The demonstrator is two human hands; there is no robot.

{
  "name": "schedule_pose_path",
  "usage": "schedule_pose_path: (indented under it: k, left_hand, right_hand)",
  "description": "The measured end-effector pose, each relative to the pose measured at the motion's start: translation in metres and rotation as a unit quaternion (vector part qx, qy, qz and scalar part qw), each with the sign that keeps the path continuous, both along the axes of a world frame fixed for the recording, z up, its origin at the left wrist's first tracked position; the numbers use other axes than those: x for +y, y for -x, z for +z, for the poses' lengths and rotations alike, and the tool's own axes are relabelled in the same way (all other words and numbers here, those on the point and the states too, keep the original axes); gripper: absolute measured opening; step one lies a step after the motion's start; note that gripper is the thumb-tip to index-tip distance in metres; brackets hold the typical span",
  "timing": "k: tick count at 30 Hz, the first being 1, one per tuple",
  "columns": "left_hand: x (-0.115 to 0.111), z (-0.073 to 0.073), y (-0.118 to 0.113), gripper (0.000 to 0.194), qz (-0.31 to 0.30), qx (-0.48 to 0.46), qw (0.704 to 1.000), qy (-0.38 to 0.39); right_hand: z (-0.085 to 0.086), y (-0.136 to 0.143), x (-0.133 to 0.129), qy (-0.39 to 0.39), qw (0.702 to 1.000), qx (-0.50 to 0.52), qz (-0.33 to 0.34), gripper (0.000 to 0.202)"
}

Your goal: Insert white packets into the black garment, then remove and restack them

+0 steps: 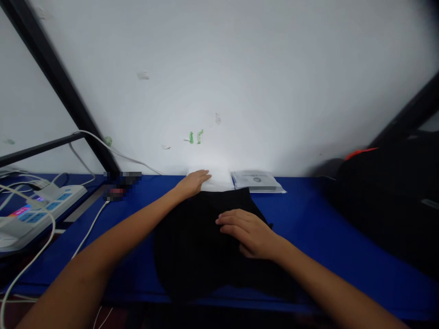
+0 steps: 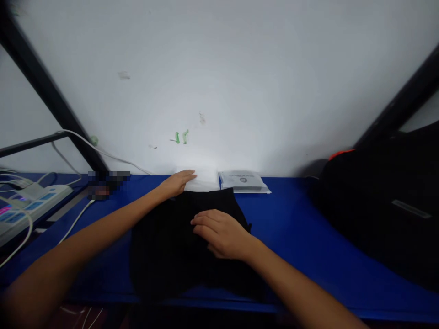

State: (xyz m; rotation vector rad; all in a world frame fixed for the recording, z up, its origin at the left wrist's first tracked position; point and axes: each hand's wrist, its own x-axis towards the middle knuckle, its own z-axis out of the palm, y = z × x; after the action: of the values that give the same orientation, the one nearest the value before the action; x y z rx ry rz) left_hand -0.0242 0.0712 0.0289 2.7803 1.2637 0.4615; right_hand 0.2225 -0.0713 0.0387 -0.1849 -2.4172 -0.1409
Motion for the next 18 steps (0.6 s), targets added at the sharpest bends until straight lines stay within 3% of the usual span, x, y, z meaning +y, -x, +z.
schedule_pose_path:
  k: [2,5,9,13,14,16,18]
  left_hand:
    - [0.013,-0.006,-0.005,0.049,0.003,0.023,0.999,0.047]
    - [0.023,-0.010,-0.009,0.062,0.000,0.040,0.994,0.105]
    - [0.015,0.002,-0.012,0.063,-0.004,0.032,0.987,0.159]
    - [-0.032,0.022,-0.024,0.062,-0.052,-0.043,0.984,0.164]
    - [-0.050,0.026,-0.028,0.064,-0.117,-0.117,0.967,0.192]
    - [-0.086,0.029,-0.036,0.087,-0.210,-0.174,0.933,0.234]
    - [-0.115,0.031,-0.039,0.090,-0.202,-0.185,0.936,0.220]
  right_hand:
    - [0.002,-0.004,0.003,0.030,0.999,-0.007,-0.015,0.037]
    - [0.006,-0.008,0.005,0.062,0.996,-0.028,-0.054,0.045]
    - [0.008,-0.011,0.005,0.092,0.992,-0.046,-0.076,0.053]
    - [0.003,-0.011,0.005,0.083,0.990,-0.031,-0.110,0.061]
    - [0.001,-0.011,0.006,0.073,0.990,-0.017,-0.117,0.062]
    - [-0.003,-0.010,0.006,0.044,0.991,0.016,-0.122,0.062]
    - [-0.005,-0.009,0.005,0.016,0.992,0.040,-0.119,0.060]
